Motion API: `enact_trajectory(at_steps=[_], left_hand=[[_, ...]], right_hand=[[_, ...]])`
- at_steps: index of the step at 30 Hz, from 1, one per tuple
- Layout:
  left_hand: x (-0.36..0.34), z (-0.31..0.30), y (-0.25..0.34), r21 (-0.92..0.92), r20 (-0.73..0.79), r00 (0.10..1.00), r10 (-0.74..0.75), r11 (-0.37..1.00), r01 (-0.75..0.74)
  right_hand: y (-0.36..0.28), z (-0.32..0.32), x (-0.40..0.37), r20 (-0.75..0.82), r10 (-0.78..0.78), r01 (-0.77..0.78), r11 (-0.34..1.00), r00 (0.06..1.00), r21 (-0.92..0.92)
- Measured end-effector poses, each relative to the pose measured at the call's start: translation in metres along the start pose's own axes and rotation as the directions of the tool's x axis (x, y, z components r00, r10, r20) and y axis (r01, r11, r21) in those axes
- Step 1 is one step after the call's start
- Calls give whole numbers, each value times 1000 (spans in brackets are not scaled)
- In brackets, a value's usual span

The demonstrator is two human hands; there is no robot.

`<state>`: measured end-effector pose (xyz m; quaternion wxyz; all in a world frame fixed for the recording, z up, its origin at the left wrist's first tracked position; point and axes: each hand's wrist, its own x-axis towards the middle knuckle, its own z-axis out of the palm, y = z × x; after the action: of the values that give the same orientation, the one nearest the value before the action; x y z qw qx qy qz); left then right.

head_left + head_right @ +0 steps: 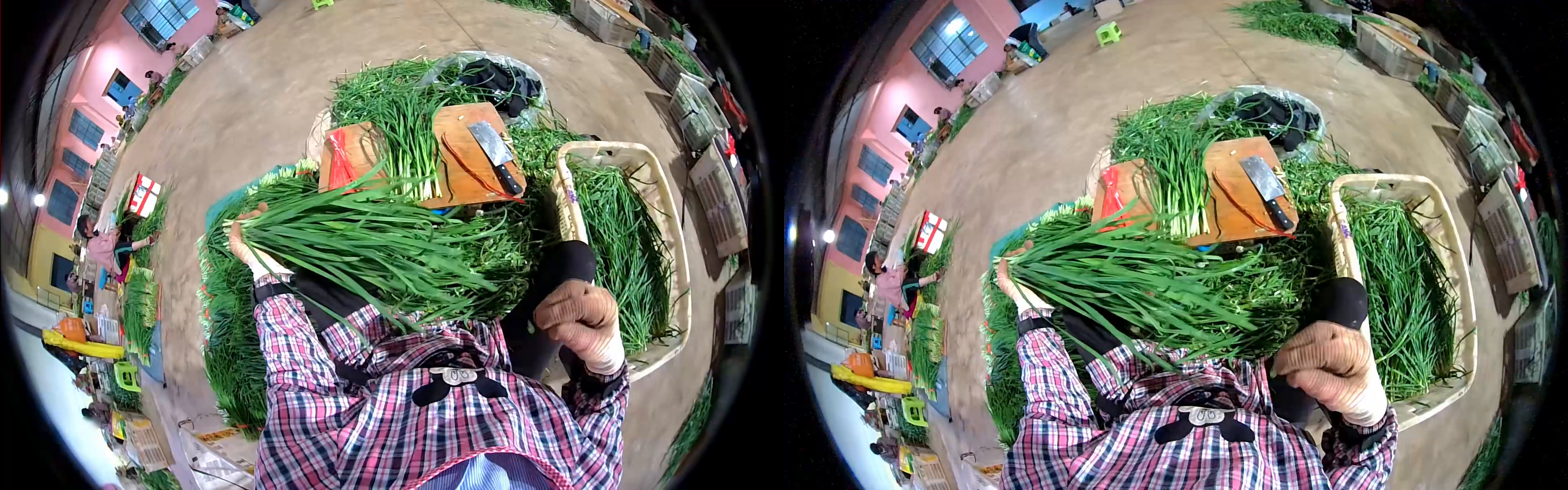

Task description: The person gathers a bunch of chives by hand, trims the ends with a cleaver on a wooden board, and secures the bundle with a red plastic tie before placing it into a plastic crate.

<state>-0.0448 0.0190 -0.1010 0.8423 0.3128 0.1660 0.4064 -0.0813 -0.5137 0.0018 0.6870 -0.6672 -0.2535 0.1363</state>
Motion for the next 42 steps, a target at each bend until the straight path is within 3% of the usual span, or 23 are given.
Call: enact_trajectory(at_steps=[1, 3, 6, 8, 12, 14, 16, 18, 20, 24, 26, 27, 28, 30, 31, 36, 38, 39, 40, 42], left_hand=[[-7, 8, 2, -18, -94, 995, -21, 1000, 20], [-10, 7, 2, -15, -62, 998, -4, 1000, 3], [-12, 3, 6, -31, -23, 1000, -18, 999, 17], [-15, 4, 10, -7, -10, 1000, -10, 1000, 10], [-10, -10, 16, -67, 79, 996, -30, 997, 35], [-5, -16, 18, -97, 88, 996, -18, 995, 27], [-14, -7, 22, -88, -38, 998, -51, 995, 47], [-15, -13, 19, -73, 39, 999, -21, 997, 24], [-10, -21, 19, -162, 57, 992, -115, 979, 123], [-4, -36, 14, -90, 74, 992, -99, 990, 106], [0, -46, 17, -137, 74, 983, -166, 975, 175], [3, -51, 19, -158, 75, 976, -203, 964, 213], [10, -60, 18, -159, 65, 979, -194, 966, 202], [15, -66, 19, -164, 40, 984, -171, 971, 175], [10, -64, 19, -20, -75, 993, -92, 996, 90], [0, -60, 26, -38, -93, 991, -97, 995, 94], [3, -60, 38, 101, -173, 985, 4, 995, 13], [22, -85, 38, 32, -191, 978, 80, 997, -75], [16, -76, 46, 153, -214, 961, 174, 978, -143], [28, -94, 65, 116, -227, 960, 166, 983, -143]], right_hand=[[0, 2, 4, -20, -22, 20, 995, 1000, -99], [-3, 13, 20, -51, -106, 84, 940, 993, -330], [28, 23, 45, 54, -415, 298, 549, 908, -781], [33, 31, 61, 152, -435, 351, 424, 887, -835], [62, 44, 69, 236, -337, 367, 405, 911, -837], [71, 52, 69, 231, -250, 330, 501, 940, -800], [74, 66, 70, 226, -283, 358, 620, 932, -698], [70, 85, 77, 253, -292, 385, 647, 922, -658], [70, 108, 85, 257, -269, 372, 633, 928, -679], [72, 141, 101, 352, -284, 451, 627, 892, -635], [73, 150, 100, 405, -198, 435, 619, 892, -654], [66, 157, 104, 490, 59, 336, 656, 870, -676], [72, 149, 96, 465, -214, 458, 727, 859, -511], [75, 159, 97, 512, 10, 386, 643, 859, -661], [74, 159, 97, 497, -14, 386, 650, 867, -654], [72, 132, 85, 386, -183, 395, 702, 904, -593], [66, 106, 78, 353, -124, 339, 674, 927, -656], [67, 88, 72, 322, -122, 318, 665, 939, -676], [68, 67, 68, 284, -119, 290, 653, 952, -700], [58, 33, 60, 57, 69, -25, 826, 996, -564]])
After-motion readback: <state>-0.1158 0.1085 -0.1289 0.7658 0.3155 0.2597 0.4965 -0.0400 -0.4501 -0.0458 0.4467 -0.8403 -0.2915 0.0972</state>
